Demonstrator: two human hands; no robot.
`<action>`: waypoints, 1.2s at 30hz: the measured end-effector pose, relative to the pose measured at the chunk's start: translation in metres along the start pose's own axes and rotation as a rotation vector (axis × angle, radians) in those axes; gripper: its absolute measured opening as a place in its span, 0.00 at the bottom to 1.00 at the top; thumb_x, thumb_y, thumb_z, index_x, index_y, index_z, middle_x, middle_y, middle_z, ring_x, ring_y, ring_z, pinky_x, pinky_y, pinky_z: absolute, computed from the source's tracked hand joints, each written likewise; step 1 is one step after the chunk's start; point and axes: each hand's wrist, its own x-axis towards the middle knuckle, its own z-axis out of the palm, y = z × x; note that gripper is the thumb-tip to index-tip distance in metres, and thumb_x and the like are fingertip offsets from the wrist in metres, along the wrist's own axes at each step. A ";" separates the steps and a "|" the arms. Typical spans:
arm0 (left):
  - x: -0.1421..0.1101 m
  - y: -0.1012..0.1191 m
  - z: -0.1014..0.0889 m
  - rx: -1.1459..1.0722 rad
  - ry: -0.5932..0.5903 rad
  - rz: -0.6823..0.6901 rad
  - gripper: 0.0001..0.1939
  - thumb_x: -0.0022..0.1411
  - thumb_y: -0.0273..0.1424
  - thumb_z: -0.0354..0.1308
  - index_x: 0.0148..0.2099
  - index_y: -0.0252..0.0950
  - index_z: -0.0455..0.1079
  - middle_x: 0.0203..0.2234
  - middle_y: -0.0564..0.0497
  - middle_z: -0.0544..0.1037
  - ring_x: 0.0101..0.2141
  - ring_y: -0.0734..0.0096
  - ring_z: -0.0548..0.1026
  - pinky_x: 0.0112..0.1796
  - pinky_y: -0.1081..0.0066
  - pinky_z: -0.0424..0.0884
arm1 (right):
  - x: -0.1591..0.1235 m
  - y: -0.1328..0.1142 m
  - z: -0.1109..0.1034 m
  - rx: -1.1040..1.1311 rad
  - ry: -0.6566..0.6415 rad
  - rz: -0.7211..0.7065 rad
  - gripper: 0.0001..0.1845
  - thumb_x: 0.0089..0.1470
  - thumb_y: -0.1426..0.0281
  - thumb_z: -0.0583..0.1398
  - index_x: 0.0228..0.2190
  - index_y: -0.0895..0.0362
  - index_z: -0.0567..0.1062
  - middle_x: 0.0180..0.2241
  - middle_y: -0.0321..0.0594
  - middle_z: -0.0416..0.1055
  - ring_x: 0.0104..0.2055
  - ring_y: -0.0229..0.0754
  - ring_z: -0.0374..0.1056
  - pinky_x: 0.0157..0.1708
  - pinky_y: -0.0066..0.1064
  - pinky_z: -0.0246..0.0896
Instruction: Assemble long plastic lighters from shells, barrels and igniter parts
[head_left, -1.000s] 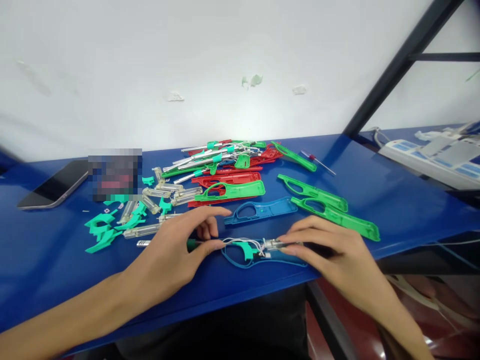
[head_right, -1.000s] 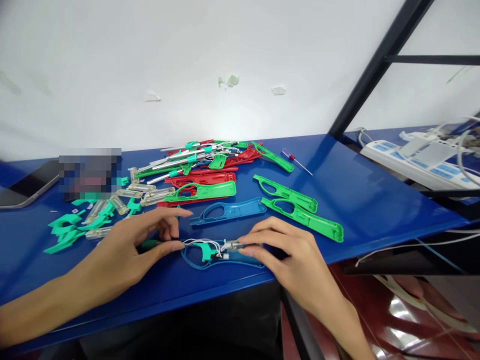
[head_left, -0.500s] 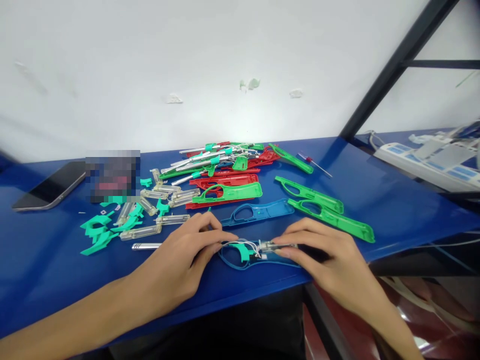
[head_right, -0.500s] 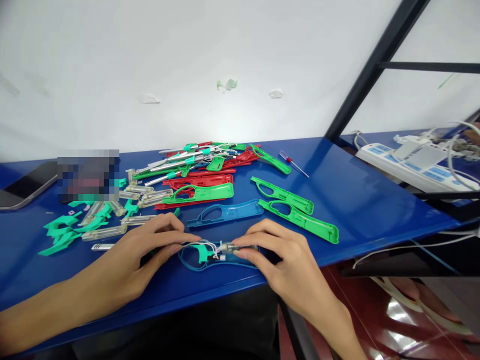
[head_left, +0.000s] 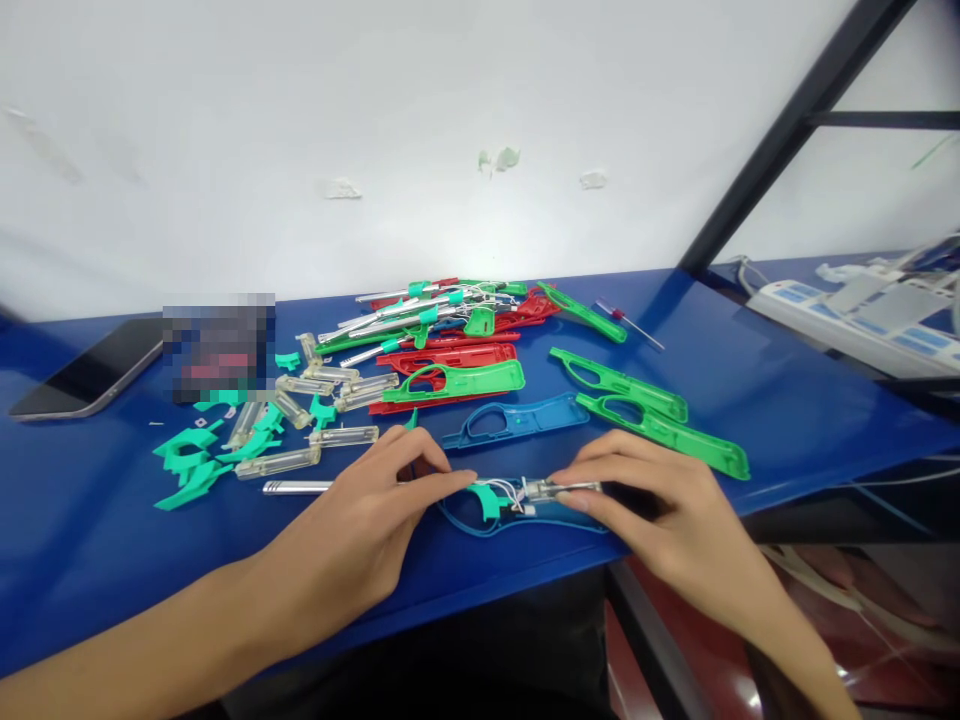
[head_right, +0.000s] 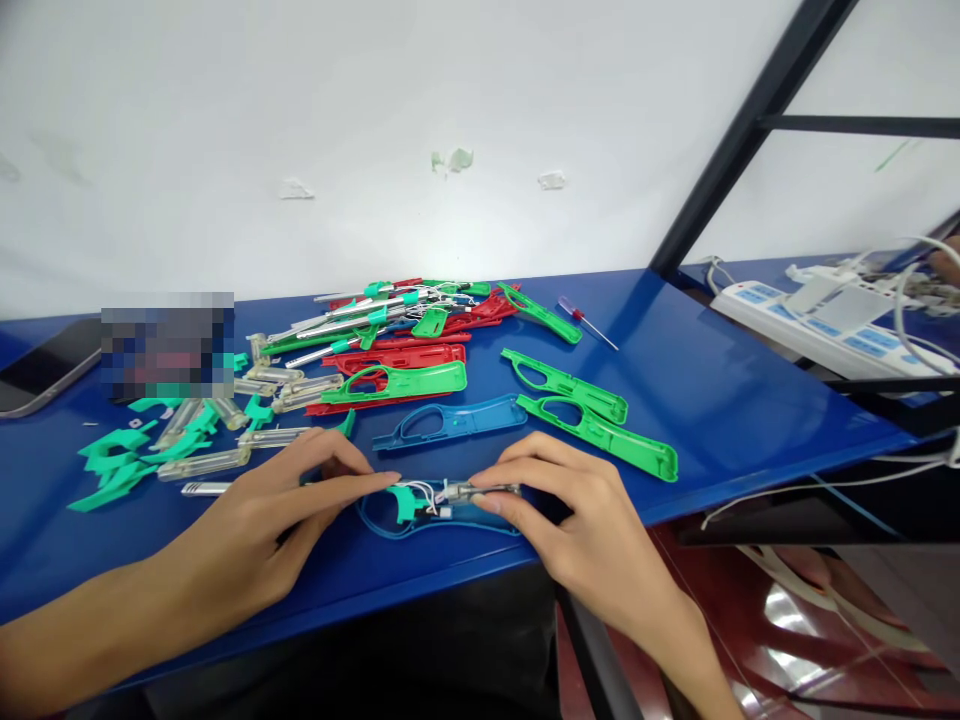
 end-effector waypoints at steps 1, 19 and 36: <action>0.000 0.000 0.000 0.010 -0.006 0.003 0.29 0.76 0.15 0.44 0.67 0.47 0.70 0.46 0.49 0.73 0.43 0.68 0.71 0.43 0.68 0.72 | 0.000 0.000 0.000 0.001 -0.002 -0.002 0.05 0.66 0.63 0.68 0.41 0.40 0.86 0.41 0.31 0.81 0.42 0.39 0.79 0.44 0.30 0.72; 0.002 0.000 0.002 0.147 -0.042 0.053 0.36 0.72 0.09 0.42 0.69 0.47 0.69 0.44 0.49 0.70 0.40 0.66 0.66 0.40 0.68 0.68 | 0.002 0.000 0.000 0.018 -0.017 -0.085 0.06 0.67 0.65 0.67 0.43 0.47 0.87 0.40 0.33 0.82 0.41 0.36 0.78 0.42 0.24 0.72; -0.002 -0.004 0.005 0.173 -0.037 0.072 0.39 0.71 0.08 0.41 0.71 0.49 0.67 0.44 0.49 0.70 0.40 0.68 0.67 0.41 0.69 0.68 | 0.000 -0.004 0.001 -0.065 -0.012 -0.155 0.08 0.69 0.68 0.66 0.45 0.50 0.87 0.39 0.34 0.79 0.39 0.33 0.76 0.41 0.23 0.69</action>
